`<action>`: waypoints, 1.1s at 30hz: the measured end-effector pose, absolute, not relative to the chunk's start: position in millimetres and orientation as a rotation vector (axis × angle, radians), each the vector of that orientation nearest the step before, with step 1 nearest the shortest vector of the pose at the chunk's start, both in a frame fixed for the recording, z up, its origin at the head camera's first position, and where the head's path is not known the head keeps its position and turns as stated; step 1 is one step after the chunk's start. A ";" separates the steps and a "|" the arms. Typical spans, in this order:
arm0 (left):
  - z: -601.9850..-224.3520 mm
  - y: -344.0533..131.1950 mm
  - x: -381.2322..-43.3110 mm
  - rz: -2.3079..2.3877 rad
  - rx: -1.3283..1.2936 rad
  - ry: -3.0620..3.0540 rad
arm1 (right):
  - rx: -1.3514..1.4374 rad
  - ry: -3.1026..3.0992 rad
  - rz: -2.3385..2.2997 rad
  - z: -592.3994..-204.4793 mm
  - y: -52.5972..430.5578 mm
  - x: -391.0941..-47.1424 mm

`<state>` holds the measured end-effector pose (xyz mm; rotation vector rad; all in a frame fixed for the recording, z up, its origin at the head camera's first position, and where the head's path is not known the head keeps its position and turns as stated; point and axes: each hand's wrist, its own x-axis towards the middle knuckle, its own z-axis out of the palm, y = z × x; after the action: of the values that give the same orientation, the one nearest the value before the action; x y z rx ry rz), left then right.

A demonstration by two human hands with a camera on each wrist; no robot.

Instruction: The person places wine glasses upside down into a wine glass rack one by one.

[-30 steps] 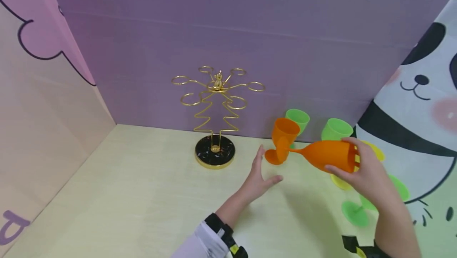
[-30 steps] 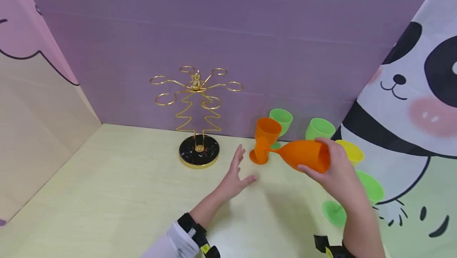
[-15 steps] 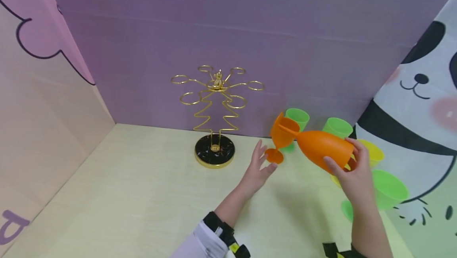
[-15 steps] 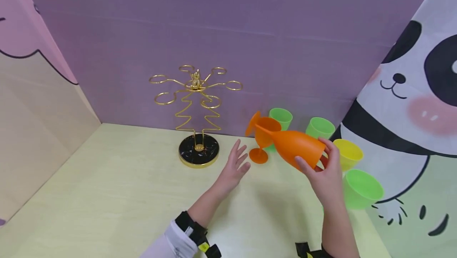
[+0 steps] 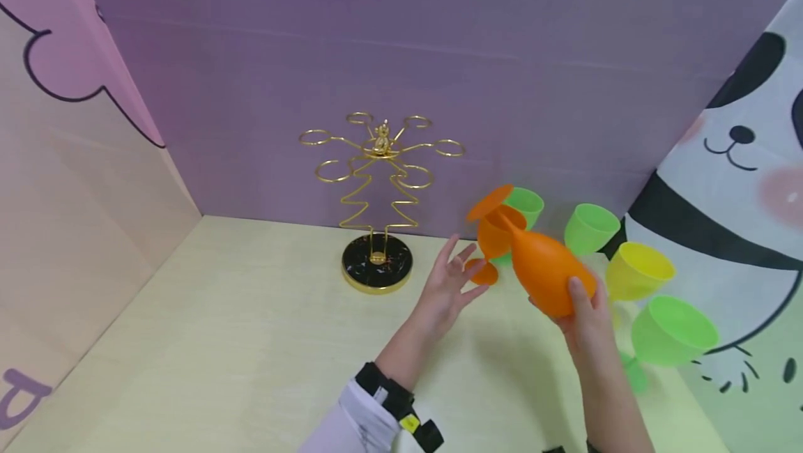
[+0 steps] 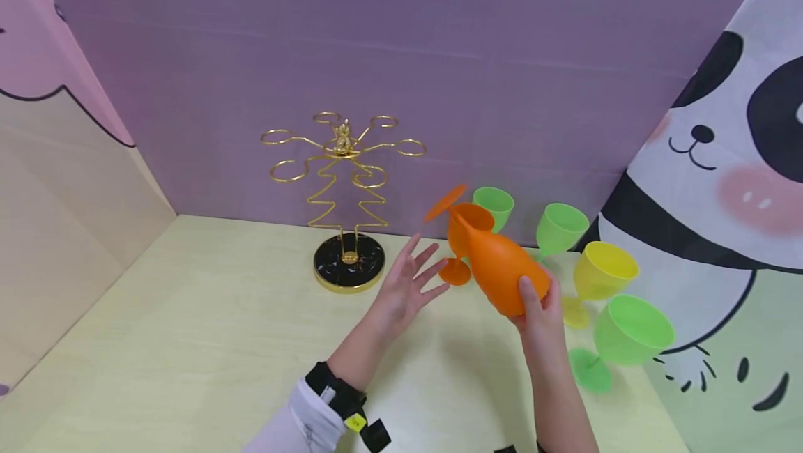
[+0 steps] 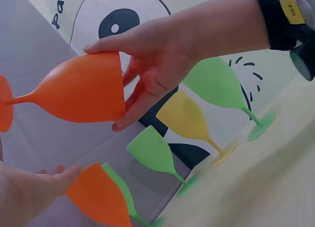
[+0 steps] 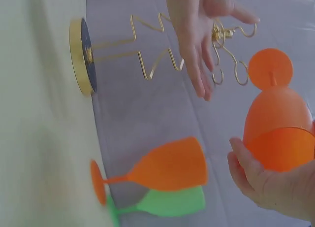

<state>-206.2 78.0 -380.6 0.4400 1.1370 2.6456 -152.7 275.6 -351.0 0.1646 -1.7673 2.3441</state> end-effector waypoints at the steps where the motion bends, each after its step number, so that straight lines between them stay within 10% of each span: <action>1: -379.9 77.4 -206.6 2.644 0.455 1.144 | 0.193 -1.727 2.402 -353.2 274.0 -153.7; 13: -363.6 69.0 -218.4 2.392 0.852 1.489 | 0.119 -1.005 3.405 -374.7 258.2 -153.1; 33: -364.0 50.3 -212.3 2.001 1.038 1.788 | -0.007 -0.879 3.497 -388.8 222.9 -136.4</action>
<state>-212.3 50.3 -364.0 1.0376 1.7882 2.0012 -136.4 222.9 -388.8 -0.0072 -0.8787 3.4965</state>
